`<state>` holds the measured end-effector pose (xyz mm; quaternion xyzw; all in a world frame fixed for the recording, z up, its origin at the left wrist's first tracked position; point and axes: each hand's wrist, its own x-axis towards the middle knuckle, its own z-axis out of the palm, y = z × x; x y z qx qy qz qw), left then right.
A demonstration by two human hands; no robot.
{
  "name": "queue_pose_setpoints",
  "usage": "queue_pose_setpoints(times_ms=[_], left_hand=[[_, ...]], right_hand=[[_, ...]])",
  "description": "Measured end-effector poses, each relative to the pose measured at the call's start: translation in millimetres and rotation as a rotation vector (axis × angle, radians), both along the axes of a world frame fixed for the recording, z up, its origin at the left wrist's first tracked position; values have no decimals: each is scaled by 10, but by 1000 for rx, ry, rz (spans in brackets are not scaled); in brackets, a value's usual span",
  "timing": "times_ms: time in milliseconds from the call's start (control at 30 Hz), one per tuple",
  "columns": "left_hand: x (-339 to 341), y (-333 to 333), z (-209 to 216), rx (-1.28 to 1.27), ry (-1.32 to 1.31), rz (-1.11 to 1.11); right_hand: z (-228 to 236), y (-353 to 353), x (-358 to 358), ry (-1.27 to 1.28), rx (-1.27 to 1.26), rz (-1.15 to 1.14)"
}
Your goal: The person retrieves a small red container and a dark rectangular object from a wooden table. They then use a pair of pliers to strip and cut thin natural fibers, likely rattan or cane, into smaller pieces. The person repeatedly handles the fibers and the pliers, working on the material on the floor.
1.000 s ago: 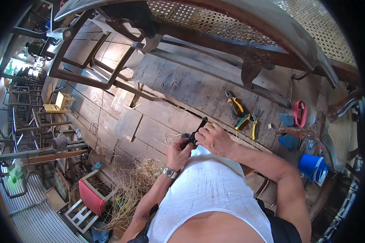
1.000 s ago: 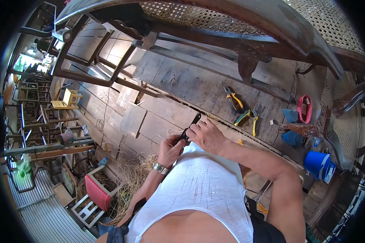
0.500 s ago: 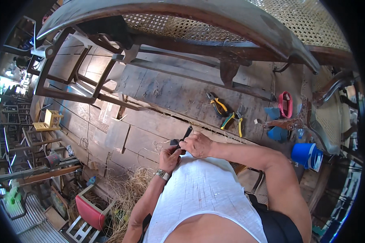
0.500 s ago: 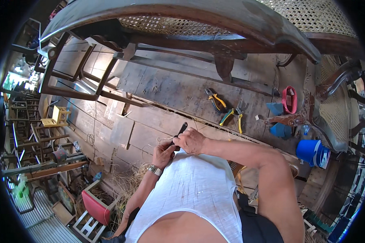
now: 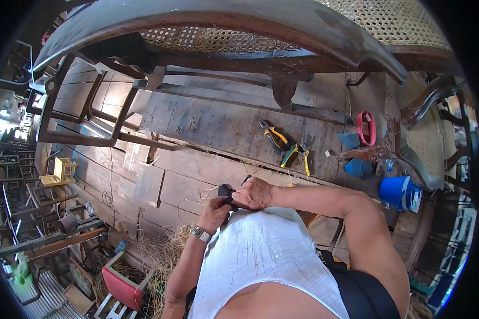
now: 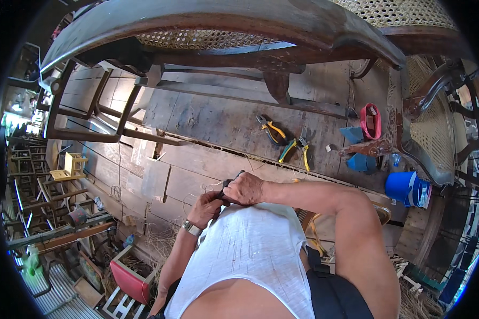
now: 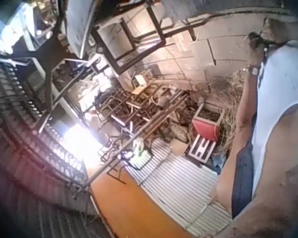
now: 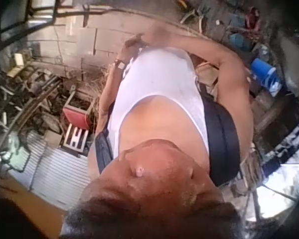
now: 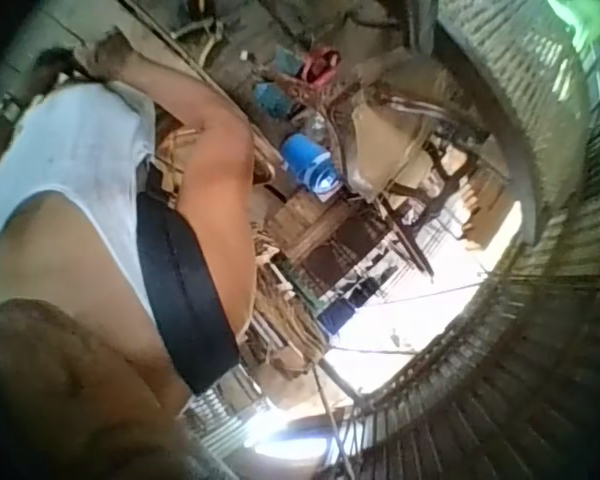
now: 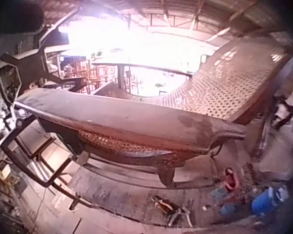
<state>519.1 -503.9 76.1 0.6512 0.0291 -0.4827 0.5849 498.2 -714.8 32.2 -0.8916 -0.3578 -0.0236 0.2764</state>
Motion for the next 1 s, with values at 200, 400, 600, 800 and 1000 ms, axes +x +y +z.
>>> queue_pose_setpoints(times_ms=[200,400,600,800,1000], left_hand=[[-179,-54,-41,122,-322,133],[-202,-209,-165,62,-492,309],[-80,-66,21,-288,56,452],[-118,93,33,-399,190,482],[-161,153,-3,-364,216,526]], right_hand=[[184,146,-64,120,30,-209],[230,23,199,159,60,-186],[-282,-758,582,-1,-54,-753],[-723,-1333,657,471,-580,-918],[-1007,-1280,701,364,-804,-977]])
